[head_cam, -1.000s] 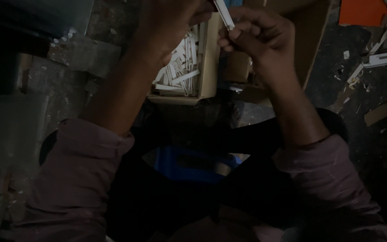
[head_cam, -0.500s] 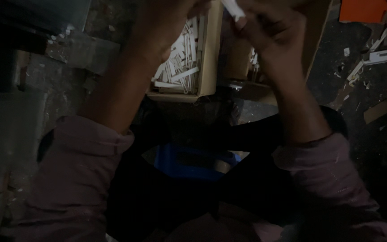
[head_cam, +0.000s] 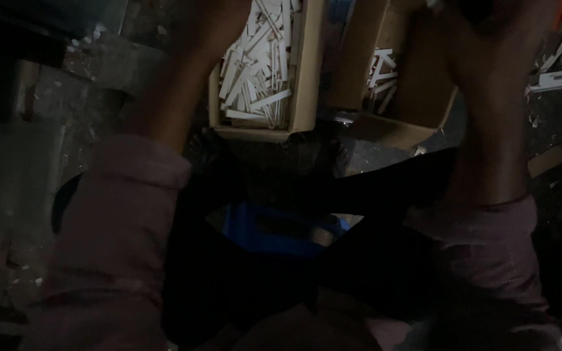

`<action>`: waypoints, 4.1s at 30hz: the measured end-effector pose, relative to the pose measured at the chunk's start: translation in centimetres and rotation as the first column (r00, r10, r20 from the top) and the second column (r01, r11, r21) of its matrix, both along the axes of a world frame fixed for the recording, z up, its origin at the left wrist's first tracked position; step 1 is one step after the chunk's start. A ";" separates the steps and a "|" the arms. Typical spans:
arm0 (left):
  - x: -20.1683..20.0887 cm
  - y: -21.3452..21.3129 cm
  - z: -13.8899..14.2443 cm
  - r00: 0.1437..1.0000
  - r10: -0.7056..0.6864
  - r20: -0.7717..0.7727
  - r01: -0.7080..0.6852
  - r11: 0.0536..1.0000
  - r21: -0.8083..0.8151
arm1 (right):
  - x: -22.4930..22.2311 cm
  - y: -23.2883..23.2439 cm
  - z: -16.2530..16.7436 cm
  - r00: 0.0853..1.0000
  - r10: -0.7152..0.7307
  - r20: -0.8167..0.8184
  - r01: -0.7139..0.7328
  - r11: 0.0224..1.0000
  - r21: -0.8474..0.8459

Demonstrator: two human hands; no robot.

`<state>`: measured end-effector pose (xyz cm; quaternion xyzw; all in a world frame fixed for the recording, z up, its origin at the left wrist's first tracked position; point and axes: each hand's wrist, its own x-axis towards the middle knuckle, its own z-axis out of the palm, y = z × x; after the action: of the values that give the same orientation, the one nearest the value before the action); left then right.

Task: The person sits on the floor and assembles small white plastic clip parts, fitting two pieces together by hand one at a time. They take parts from a cardboard box, press the pieces together, and place the assembled clips back into the box.

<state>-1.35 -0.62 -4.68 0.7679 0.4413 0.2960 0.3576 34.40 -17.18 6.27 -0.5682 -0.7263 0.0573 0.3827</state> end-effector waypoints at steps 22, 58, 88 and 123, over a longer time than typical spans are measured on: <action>1.8 -5.1 -3.1 0.718 -0.073 -0.692 0.223 0.966 0.129 | -5.4 0.4 2.2 0.943 -0.003 0.334 0.108 0.949 -0.297; -1.9 0.7 7.1 0.933 -0.243 -0.266 0.207 0.966 -0.158 | -8.8 1.9 -1.0 0.961 0.107 -0.254 -0.199 0.907 -0.371; 5.6 -4.5 10.6 0.908 -0.389 -0.157 0.388 0.921 -0.040 | -10.2 1.6 0.3 0.274 -0.064 -0.960 -0.324 0.933 -0.155; 5.7 -5.9 10.9 0.933 -0.352 0.073 0.296 0.867 0.400 | -8.5 2.1 -0.3 0.494 0.131 -0.859 -0.287 0.958 -0.020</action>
<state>4.37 -6.48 6.21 0.8627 0.2125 0.3665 0.2762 25.89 -15.11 5.95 -0.4035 -0.5028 0.4313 0.6311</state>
